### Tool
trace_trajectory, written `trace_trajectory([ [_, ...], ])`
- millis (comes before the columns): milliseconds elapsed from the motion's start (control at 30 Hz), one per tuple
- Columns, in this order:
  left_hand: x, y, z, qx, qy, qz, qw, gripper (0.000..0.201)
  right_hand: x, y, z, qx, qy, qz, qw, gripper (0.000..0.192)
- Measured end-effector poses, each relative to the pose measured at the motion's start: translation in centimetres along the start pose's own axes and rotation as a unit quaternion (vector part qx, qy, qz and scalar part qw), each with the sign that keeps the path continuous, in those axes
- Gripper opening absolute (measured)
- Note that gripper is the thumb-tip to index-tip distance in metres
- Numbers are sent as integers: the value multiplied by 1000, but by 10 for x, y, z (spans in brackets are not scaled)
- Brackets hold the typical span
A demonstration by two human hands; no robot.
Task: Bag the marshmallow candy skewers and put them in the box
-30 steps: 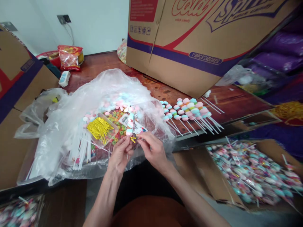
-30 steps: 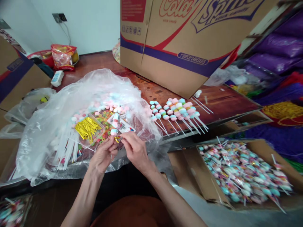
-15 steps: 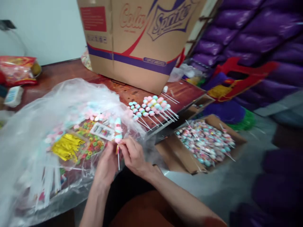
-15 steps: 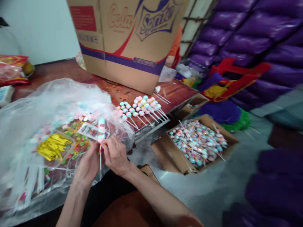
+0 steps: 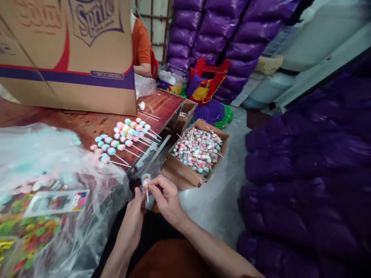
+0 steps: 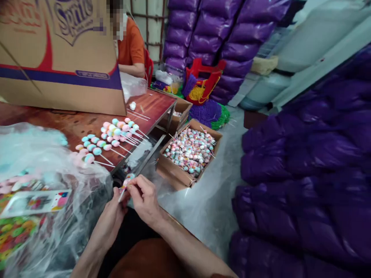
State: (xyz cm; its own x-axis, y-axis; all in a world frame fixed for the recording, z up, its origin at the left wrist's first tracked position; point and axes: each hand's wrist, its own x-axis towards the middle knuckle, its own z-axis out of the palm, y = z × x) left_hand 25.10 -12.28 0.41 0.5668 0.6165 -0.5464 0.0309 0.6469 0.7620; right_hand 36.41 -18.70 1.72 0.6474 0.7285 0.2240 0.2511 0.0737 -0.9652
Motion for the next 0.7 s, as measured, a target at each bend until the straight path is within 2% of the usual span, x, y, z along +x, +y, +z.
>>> trace_trajectory([
  [100, 17, -5, 18, -25, -16, -45, 999, 43, -4, 18, -11, 58, 12, 98, 993, 22],
  [167, 28, -9, 27, -38, -18, -57, 997, 43, -11, 34, -18, 111, -2, 195, 975, 29],
  [233, 40, -19, 34, -17, -4, -44, 999, 40, -20, 52, -24, 144, -22, 258, 955, 33],
  [300, 53, -35, 40, 45, 3, 0, 999, 33, -28, 70, -31, 149, -26, 279, 948, 31],
  [367, 69, -54, 43, 107, 12, 27, 994, 28, -27, 88, -44, 135, 2, 286, 949, 26],
  [433, 86, -72, 42, 109, 39, -4, 993, 30, -13, 106, -62, 120, 55, 285, 949, 24],
  [533, 109, -90, 24, 79, 142, -81, 983, 37, 25, 140, -82, 113, 160, 277, 941, 28],
  [567, 115, -93, 15, 74, 177, -97, 977, 39, 37, 154, -82, 108, 162, 309, 931, 31],
  [600, 120, -95, 4, 69, 207, -106, 970, 40, 46, 167, -75, 96, 128, 360, 919, 34],
  [633, 124, -96, -7, 62, 236, -110, 964, 39, 53, 181, -63, 90, 96, 394, 909, 33],
  [700, 129, -97, -26, 41, 277, -105, 954, 37, 57, 207, -20, 88, 19, 450, 889, 29],
])
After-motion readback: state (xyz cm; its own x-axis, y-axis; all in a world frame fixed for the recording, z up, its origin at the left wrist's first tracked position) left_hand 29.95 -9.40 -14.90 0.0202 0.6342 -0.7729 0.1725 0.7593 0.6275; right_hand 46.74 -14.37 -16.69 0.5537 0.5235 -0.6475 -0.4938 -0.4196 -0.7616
